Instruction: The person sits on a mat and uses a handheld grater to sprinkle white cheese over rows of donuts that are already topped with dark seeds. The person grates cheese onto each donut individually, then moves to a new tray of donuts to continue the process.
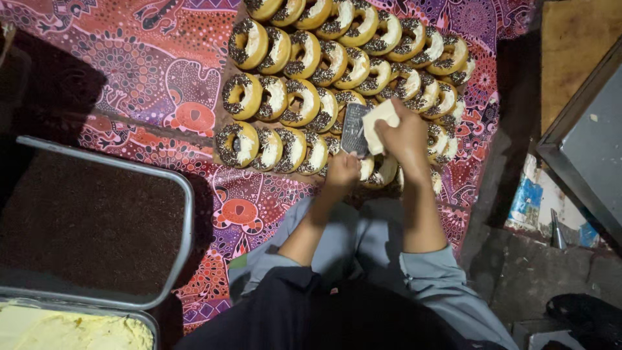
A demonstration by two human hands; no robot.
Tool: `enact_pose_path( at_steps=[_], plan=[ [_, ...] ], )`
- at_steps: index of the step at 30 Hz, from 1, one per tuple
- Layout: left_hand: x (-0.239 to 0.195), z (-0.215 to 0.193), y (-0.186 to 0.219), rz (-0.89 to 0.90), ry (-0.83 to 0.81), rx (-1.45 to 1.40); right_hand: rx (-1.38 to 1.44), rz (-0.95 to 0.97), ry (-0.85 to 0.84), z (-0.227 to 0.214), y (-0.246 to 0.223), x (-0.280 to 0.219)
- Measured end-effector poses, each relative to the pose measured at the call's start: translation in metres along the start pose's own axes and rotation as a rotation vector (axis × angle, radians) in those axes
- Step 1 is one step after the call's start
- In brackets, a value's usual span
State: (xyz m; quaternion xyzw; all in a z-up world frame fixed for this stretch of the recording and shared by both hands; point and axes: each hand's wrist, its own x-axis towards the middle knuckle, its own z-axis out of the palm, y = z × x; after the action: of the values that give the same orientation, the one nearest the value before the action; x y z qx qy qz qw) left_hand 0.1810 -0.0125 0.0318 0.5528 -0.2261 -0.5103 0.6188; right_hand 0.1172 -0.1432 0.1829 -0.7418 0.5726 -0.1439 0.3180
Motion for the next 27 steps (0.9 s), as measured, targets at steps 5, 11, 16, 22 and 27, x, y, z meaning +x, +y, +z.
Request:
enact_pose_path(
  at_steps=[5, 11, 16, 22, 27],
  plan=[
    [0.015, -0.001, -0.003, -0.129, 0.002, 0.042, -0.241, -0.234, 0.081, 0.042, 0.001, 0.026],
    [0.02, 0.004, -0.054, -0.032, -0.024, 0.278, -0.349, -0.214, 0.071, 0.071, 0.012, 0.062],
    [-0.039, -0.008, -0.054, 0.298, 0.042, 0.401, -0.355, -0.153, -0.024, 0.062, 0.009, 0.071],
    [-0.097, -0.026, 0.001, -0.133, 0.057, 0.087, -0.053, 0.224, -0.033, 0.001, -0.013, 0.053],
    [-0.083, -0.051, 0.032, -0.164, -0.087, -0.111, 0.007, 0.248, -0.063, -0.02, -0.044, 0.034]
  ],
)
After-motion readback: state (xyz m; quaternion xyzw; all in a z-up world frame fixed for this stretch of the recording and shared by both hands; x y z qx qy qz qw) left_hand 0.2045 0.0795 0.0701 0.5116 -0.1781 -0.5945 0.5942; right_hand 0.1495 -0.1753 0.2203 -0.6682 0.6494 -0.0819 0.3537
